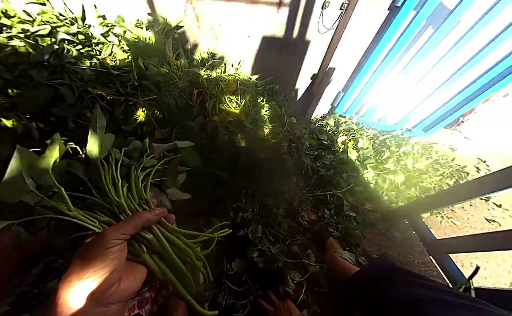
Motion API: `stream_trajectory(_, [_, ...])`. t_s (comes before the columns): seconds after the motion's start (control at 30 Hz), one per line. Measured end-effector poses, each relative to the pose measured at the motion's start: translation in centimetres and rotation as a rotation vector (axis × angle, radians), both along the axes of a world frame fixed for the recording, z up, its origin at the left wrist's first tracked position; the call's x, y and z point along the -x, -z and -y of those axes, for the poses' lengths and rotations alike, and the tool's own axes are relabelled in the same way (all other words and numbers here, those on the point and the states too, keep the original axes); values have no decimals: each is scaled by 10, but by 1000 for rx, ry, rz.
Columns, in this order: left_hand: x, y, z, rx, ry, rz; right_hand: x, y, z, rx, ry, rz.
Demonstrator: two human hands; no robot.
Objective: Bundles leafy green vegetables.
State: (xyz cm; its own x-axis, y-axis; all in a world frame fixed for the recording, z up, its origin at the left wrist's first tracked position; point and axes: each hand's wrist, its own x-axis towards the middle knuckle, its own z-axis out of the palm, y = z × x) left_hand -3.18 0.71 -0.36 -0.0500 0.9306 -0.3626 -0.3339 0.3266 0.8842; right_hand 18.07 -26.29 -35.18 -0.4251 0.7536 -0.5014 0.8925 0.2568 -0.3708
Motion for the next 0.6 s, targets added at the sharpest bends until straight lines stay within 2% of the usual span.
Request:
stream_trajectory(0.07, [3, 4, -1, -8, 3, -13, -17, -17, -28, 158, 131, 47])
stream_trajectory(0.13, [3, 5, -1, 0, 24, -30, -32, -47, -68, 441, 268, 84])
stream_trajectory(0.23, [-1, 5, 1, 15, 66, -40, -74, -53, -119, 567, 441, -223])
stream_trajectory(0.27, [-3, 5, 1, 16, 68, -46, -83, -55, -130, 504, 509, -262])
stream_trajectory(0.33, [-9, 6, 1, 29, 68, -64, -75, -77, -140, 303, 607, -124])
stream_trajectory(0.4, [-14, 8, -1, 38, 62, -81, -44, -79, -131, 57, 505, -20])
stream_trajectory(0.5, [-25, 9, -3, 46, 62, -98, 4, -37, -109, -394, 136, -100])
stream_trajectory(0.53, [-28, 8, -3, 47, 67, -102, 16, -23, -112, -492, 71, -121])
stream_trajectory(0.6, [-34, 7, -4, 50, 77, -110, 30, -10, -136, -490, 137, -120])
